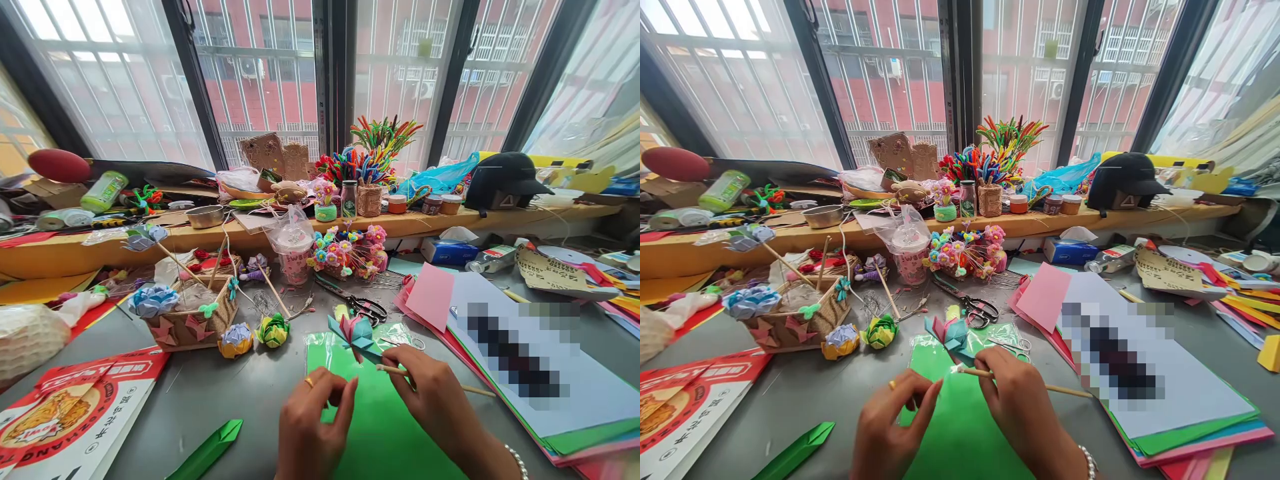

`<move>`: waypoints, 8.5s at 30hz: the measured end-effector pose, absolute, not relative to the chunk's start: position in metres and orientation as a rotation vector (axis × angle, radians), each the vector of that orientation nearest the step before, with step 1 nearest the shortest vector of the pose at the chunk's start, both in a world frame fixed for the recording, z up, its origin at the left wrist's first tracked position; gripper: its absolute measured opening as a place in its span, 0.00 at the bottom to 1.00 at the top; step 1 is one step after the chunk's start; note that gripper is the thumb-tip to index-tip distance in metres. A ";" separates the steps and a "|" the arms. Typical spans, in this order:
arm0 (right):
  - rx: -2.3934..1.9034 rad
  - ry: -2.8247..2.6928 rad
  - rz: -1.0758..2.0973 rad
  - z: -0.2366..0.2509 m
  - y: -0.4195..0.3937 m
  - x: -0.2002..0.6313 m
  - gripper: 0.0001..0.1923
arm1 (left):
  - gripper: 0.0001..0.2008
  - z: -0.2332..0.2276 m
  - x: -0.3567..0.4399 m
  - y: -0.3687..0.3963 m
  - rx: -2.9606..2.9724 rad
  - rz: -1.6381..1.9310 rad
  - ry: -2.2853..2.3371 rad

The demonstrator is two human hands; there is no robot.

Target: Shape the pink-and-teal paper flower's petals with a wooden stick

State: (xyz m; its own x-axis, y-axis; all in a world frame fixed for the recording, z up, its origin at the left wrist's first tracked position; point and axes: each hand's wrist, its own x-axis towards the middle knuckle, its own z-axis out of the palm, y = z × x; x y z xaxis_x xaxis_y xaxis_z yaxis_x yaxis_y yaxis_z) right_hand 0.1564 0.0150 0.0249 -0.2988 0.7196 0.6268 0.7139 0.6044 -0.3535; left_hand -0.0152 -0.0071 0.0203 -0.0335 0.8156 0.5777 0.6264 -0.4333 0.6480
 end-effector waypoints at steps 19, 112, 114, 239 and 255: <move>-0.961 -2.281 -0.049 0.019 0.008 0.147 0.18 | 0.12 -0.001 -0.008 0.006 2.665 1.733 1.371; -0.850 -2.089 0.679 0.046 0.009 0.164 0.10 | 0.09 0.020 -0.023 -0.004 1.848 1.328 1.120; -0.827 -2.109 0.693 0.047 0.009 0.164 0.08 | 0.09 0.020 -0.024 -0.004 1.861 1.264 1.102; -0.609 -2.193 0.242 0.029 0.011 0.156 0.03 | 0.10 0.029 -0.029 -0.004 2.353 1.244 0.931; -0.506 -2.108 -0.032 0.039 0.002 0.153 0.10 | 0.14 0.026 -0.034 -0.006 2.411 1.318 0.828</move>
